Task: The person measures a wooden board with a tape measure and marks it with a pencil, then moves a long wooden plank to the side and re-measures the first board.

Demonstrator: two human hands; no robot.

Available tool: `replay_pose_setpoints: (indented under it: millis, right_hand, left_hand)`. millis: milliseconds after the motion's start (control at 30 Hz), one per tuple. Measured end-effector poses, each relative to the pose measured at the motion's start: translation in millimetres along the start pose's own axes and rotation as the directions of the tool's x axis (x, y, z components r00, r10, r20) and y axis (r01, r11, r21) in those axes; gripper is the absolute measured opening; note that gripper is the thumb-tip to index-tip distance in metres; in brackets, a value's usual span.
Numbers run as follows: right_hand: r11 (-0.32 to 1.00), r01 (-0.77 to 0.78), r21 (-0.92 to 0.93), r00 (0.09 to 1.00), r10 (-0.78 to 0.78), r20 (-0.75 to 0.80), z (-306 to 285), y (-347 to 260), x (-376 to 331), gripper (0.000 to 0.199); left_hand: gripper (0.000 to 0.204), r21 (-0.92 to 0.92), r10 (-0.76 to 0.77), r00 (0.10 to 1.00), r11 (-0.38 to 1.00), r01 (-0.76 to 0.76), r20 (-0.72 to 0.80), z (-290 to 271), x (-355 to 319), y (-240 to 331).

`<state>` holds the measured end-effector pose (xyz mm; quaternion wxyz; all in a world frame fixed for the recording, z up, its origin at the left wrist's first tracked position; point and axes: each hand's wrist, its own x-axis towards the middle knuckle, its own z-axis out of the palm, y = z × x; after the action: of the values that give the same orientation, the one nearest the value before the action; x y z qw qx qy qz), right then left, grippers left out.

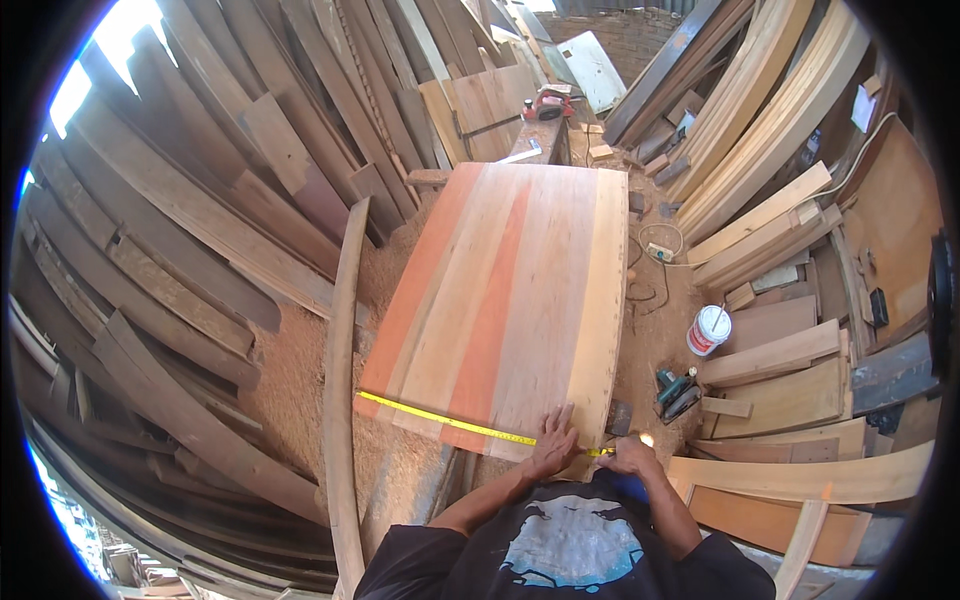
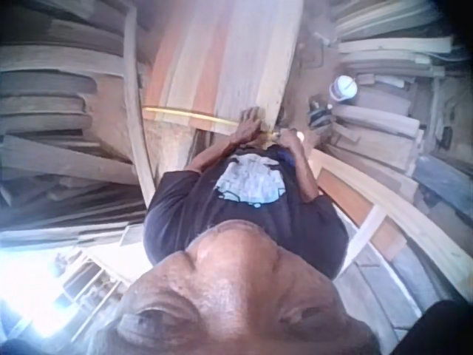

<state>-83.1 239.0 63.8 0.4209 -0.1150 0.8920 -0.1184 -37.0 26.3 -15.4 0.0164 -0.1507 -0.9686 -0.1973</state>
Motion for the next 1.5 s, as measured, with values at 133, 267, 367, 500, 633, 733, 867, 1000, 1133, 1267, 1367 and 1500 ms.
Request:
replay_pose_setpoints:
  millis: [133, 267, 367, 500, 633, 733, 867, 1000, 1133, 1267, 1367, 1500]
  right_hand:
    - [0.999, -0.015, 0.033, 0.997, 0.017, -0.077, 2, -36, -11, 0.074]
    - [0.999, -0.015, 0.047, 0.997, 0.019, -0.078, 2, -53, -7, 0.071]
    - [0.998, -0.012, 0.063, 0.997, 0.017, -0.070, -3, -64, -12, 0.069]
    - [0.999, 0.041, 0.023, 0.992, -0.038, -0.118, -2, -60, -6, 0.066]
    - [0.988, 0.148, -0.032, 0.975, -0.151, -0.164, 12, -70, 9, 0.063]
    - [0.965, 0.248, -0.088, 0.961, -0.256, -0.104, 9, -108, 1, 0.064]
    - [0.934, 0.338, -0.115, 0.934, -0.348, -0.084, 3, -145, -1, 0.061]
    - [0.932, 0.335, -0.136, 0.925, -0.353, -0.143, 11, -152, 20, 0.057]
    - [0.831, 0.531, -0.163, 0.823, -0.552, -0.132, 28, -196, 15, 0.065]
    - [0.611, 0.785, -0.105, 0.596, -0.790, -0.142, 54, -214, 26, 0.062]
    - [0.581, 0.813, -0.048, 0.577, -0.813, -0.077, 52, -215, 30, 0.057]
    - [0.665, 0.746, 0.029, 0.665, -0.747, 0.020, 39, -207, 27, 0.050]
  left_hand:
    - [0.036, -0.163, 0.093, 0.974, 0.985, -0.060, 0.207, -21, 7, -12]
    - [0.035, -0.258, 0.124, 0.907, 0.966, -0.018, 0.402, -41, -6, -51]
    - [0.033, -0.226, 0.093, 0.895, 0.974, 0.009, 0.436, -54, -27, -96]
    - [0.032, -0.181, 0.048, 0.849, 0.982, 0.057, 0.526, -72, -44, -119]
    - [0.031, -0.156, -0.015, 0.860, 0.982, 0.110, 0.510, -83, -56, -104]
    - [0.031, -0.143, -0.082, 0.864, 0.974, 0.174, 0.497, -84, -56, -81]
    - [0.042, -0.528, -0.348, 0.935, 0.783, 0.329, 0.067, -66, -75, -70]
    - [0.043, -0.873, -0.578, 0.699, -0.047, 0.486, 0.421, -86, -81, -54]
    - [0.048, -0.742, -0.397, 0.751, -0.646, 0.180, 0.527, -76, -108, -49]
    - [0.043, -0.919, -0.766, 0.519, -0.379, 0.110, 0.378, -61, -149, -72]
    - [0.067, -0.917, -0.860, 0.367, -0.242, 0.317, 0.354, -62, -206, -105]
    - [0.070, -0.891, -0.952, 0.110, -0.220, 0.398, 0.284, -82, -273, -128]
